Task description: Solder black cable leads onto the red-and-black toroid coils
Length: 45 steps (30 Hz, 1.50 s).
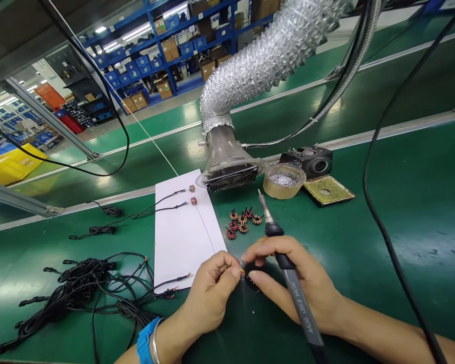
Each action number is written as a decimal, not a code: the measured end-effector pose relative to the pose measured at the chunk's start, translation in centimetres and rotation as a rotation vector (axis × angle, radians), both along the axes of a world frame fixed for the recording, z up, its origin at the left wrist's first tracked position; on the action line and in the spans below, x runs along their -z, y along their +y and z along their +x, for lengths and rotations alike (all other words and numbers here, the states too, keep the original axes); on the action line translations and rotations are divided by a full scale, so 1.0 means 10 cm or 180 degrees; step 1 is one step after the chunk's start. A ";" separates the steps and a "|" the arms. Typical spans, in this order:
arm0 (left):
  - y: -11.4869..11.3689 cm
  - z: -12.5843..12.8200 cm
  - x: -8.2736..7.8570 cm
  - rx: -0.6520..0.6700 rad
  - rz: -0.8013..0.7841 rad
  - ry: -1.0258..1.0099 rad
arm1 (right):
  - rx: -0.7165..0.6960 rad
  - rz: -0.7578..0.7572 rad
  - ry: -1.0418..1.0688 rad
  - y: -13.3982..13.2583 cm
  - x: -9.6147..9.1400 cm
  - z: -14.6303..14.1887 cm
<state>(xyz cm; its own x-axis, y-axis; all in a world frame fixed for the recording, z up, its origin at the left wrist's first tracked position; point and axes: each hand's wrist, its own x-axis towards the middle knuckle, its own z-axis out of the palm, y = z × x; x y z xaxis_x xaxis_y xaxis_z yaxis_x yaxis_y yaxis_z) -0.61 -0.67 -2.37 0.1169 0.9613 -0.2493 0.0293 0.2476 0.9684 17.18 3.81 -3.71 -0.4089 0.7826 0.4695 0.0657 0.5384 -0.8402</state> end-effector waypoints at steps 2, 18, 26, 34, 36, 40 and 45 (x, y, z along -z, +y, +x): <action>0.00 -0.03 0.02 0.0198 0.0046 0.0064 | -0.0151 -0.0140 0.0008 0.02 -0.02 0.01; 0.02 -0.16 -0.15 0.1466 -0.0541 -0.0070 | -0.1230 -0.0081 0.0219 0.09 0.06 0.05; -0.04 -0.10 -0.14 0.1098 -0.0185 0.1111 | -0.0706 0.0869 -0.0264 0.05 -0.04 0.01; -0.02 -0.08 -0.16 0.1200 -0.0051 0.0949 | -0.0802 0.1089 -0.0280 0.05 -0.02 -0.05; 0.00 -0.12 -0.14 0.1278 -0.0302 0.0788 | -0.0952 0.0828 -0.0334 0.10 -0.04 0.00; 0.01 -0.18 -0.11 0.1363 -0.0621 0.0425 | -0.1099 0.0564 -0.0311 0.14 -0.10 0.08; 0.01 -0.15 -0.11 0.1095 -0.0890 0.0116 | -0.1136 0.0698 -0.0293 0.15 -0.09 0.09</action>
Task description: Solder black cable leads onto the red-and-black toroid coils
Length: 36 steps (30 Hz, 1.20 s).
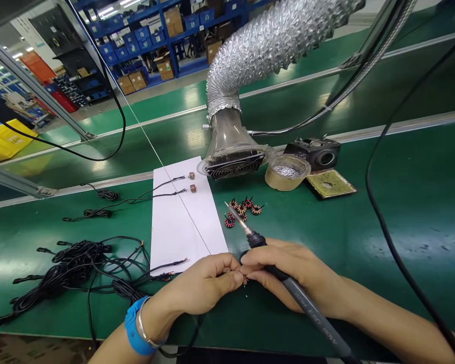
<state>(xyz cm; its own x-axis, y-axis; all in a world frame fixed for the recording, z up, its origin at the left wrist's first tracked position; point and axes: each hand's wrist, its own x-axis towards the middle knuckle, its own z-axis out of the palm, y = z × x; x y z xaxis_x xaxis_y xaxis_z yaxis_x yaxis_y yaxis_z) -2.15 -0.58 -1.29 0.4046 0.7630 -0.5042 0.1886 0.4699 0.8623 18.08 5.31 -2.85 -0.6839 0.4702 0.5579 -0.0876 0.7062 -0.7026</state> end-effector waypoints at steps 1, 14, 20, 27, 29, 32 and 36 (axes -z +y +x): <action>0.00 0.02 0.00 -0.0111 -0.0065 -0.0024 | 0.0048 0.0076 0.0028 0.00 0.01 0.00; 0.04 0.17 0.06 -0.0877 -0.0092 0.0077 | 0.0882 0.0325 -0.0181 -0.11 -0.05 0.03; 0.06 0.21 0.11 -0.0886 -0.0107 0.0198 | 0.1464 -0.0183 0.0300 -0.24 -0.05 0.28; 0.02 0.18 0.14 -0.0724 0.0496 0.0628 | 0.1700 -0.0793 0.0551 -0.36 0.09 0.41; 0.01 0.18 0.13 -0.0682 0.0538 0.0666 | 0.1794 -0.1005 0.0584 -0.35 0.09 0.40; -0.02 0.17 0.11 -0.0640 0.0570 0.0750 | 0.1784 -0.1279 0.0537 -0.32 0.09 0.36; -0.04 0.18 0.10 -0.0595 0.0620 0.0839 | 0.1675 -0.1429 0.0468 -0.29 0.11 0.35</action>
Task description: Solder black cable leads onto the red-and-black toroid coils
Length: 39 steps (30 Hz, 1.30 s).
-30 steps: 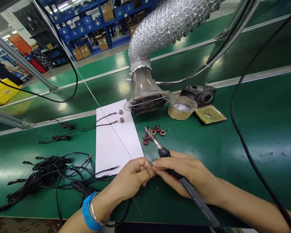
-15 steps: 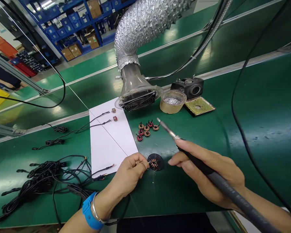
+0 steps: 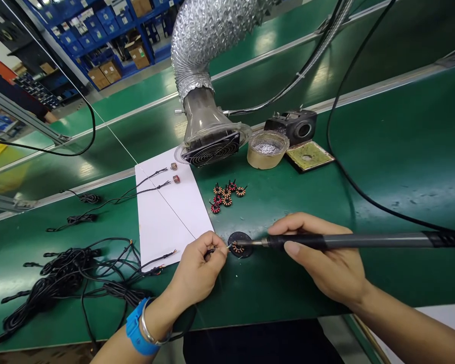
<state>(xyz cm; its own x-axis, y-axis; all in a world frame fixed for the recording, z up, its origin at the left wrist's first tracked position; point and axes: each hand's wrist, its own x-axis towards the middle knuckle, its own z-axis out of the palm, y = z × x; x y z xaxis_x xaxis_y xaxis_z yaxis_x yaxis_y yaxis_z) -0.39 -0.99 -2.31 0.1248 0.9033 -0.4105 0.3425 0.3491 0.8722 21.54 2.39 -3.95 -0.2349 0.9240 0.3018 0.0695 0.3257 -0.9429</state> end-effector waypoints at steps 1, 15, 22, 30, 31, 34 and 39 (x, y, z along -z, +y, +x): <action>0.00 0.00 0.00 0.0008 0.0012 0.0009 | -0.0003 -0.0038 -0.0003 0.00 0.01 0.00; 0.00 -0.01 0.02 0.0029 0.0101 0.0198 | -0.0096 -0.0001 -0.0087 0.00 -0.03 -0.01; 0.00 0.00 0.01 0.0057 0.0106 0.0301 | -0.0206 0.0030 -0.0080 0.00 -0.04 -0.02; 0.00 0.01 0.02 0.0080 0.0114 0.0355 | -0.0244 0.0421 -0.0216 -0.01 -0.08 -0.02; 0.00 0.00 0.02 0.0088 0.0105 0.0346 | -0.0278 0.0464 -0.0204 -0.03 -0.08 -0.03; -0.01 0.00 0.01 0.0113 0.0100 0.0344 | -0.0336 0.0561 -0.0153 -0.07 -0.07 -0.04; -0.01 0.00 0.00 0.0118 0.0110 0.0399 | -0.0337 0.0845 -0.0034 -0.10 -0.09 -0.07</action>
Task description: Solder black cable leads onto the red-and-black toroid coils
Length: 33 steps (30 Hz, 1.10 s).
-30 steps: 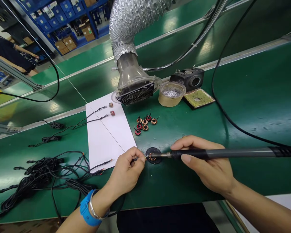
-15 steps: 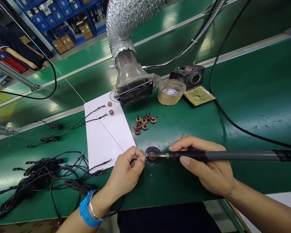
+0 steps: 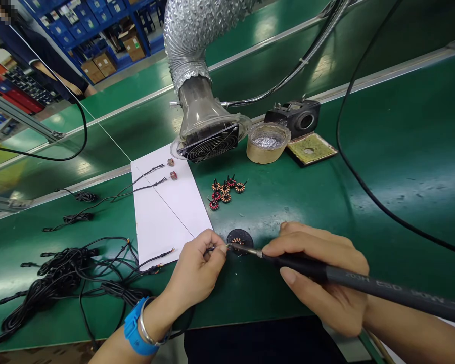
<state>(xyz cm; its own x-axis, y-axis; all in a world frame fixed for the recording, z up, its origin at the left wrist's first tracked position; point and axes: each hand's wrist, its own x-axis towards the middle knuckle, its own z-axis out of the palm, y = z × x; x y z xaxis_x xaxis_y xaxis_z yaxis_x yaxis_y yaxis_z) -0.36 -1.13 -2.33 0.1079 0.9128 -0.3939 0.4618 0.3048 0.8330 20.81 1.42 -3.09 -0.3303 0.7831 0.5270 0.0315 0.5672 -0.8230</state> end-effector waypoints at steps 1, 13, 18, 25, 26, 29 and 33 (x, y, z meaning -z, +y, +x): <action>0.00 0.00 0.00 -0.0005 -0.0006 -0.0003 | -0.0011 0.0045 -0.0016 0.00 -0.01 0.00; 0.01 0.00 0.02 0.0023 0.0001 -0.0013 | 0.0018 0.0171 0.0020 0.01 -0.05 -0.01; 0.01 -0.01 0.03 0.0013 -0.0013 -0.0019 | 0.0043 0.0195 0.0172 0.01 -0.04 0.00; 0.01 0.00 0.01 -0.0009 -0.0003 -0.0027 | 0.0050 0.0192 0.0148 0.00 -0.03 0.01; 0.01 0.00 0.01 -0.0006 -0.0007 -0.0031 | 0.0048 0.0197 0.0150 0.01 -0.03 0.01; 0.01 0.00 0.02 -0.0002 -0.0016 -0.0039 | 0.0051 0.0189 0.0138 0.02 -0.04 0.00; 0.01 0.01 0.03 -0.0017 -0.0023 -0.0040 | 0.0146 0.0232 0.0134 0.02 -0.04 0.01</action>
